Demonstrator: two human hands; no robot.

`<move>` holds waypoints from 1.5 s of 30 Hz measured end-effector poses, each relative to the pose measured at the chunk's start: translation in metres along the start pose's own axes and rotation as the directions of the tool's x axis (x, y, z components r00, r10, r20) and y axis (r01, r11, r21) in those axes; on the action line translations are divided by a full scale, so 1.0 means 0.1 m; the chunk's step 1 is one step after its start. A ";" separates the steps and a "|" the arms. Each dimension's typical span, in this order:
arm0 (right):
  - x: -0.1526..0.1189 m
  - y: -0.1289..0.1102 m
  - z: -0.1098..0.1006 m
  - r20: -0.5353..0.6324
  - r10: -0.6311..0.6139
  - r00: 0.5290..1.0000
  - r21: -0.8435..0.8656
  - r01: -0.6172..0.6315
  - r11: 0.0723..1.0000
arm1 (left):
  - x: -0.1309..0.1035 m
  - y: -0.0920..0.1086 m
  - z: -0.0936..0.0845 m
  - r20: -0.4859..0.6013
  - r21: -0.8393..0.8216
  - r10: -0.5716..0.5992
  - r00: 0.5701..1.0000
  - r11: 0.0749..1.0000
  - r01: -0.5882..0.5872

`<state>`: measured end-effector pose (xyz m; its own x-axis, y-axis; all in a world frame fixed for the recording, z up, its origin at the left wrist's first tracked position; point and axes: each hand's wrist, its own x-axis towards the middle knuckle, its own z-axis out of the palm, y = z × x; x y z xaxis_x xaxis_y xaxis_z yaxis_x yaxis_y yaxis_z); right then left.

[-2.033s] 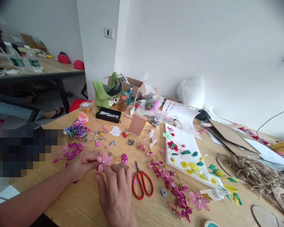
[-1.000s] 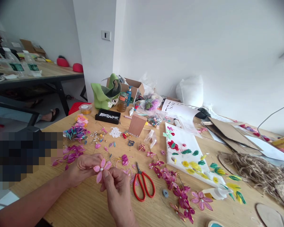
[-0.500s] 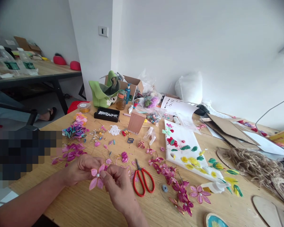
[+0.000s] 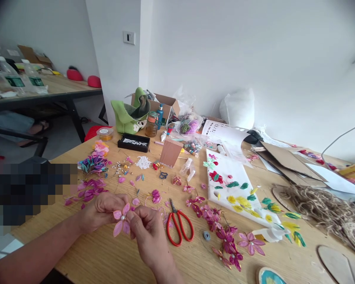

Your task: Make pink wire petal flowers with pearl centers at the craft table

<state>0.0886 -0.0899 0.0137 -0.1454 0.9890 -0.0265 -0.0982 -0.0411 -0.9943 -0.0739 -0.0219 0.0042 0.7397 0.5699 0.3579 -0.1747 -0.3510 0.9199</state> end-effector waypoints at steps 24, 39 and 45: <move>0.01 0.07 -0.03 0.020 -0.115 0.993 0.068 0.114 0.991 | -0.02 0.04 0.01 0.139 -0.210 -0.166 0.976 0.959 0.193; -0.01 -0.03 -0.01 0.068 -0.196 0.978 -0.025 0.198 0.980 | -0.07 -0.07 -0.01 0.295 -0.181 -0.212 0.931 0.945 0.273; -0.02 0.01 0.00 0.095 -0.150 0.984 0.013 0.149 0.989 | -0.08 -0.10 -0.01 0.341 -0.196 -0.227 0.912 0.932 0.306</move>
<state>0.0890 -0.0923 0.0123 -0.2216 0.9661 0.1327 -0.1312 0.1053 -0.9858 -0.0787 -0.0222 -0.0077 0.9361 0.3461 0.0629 -0.0645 -0.0069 0.9979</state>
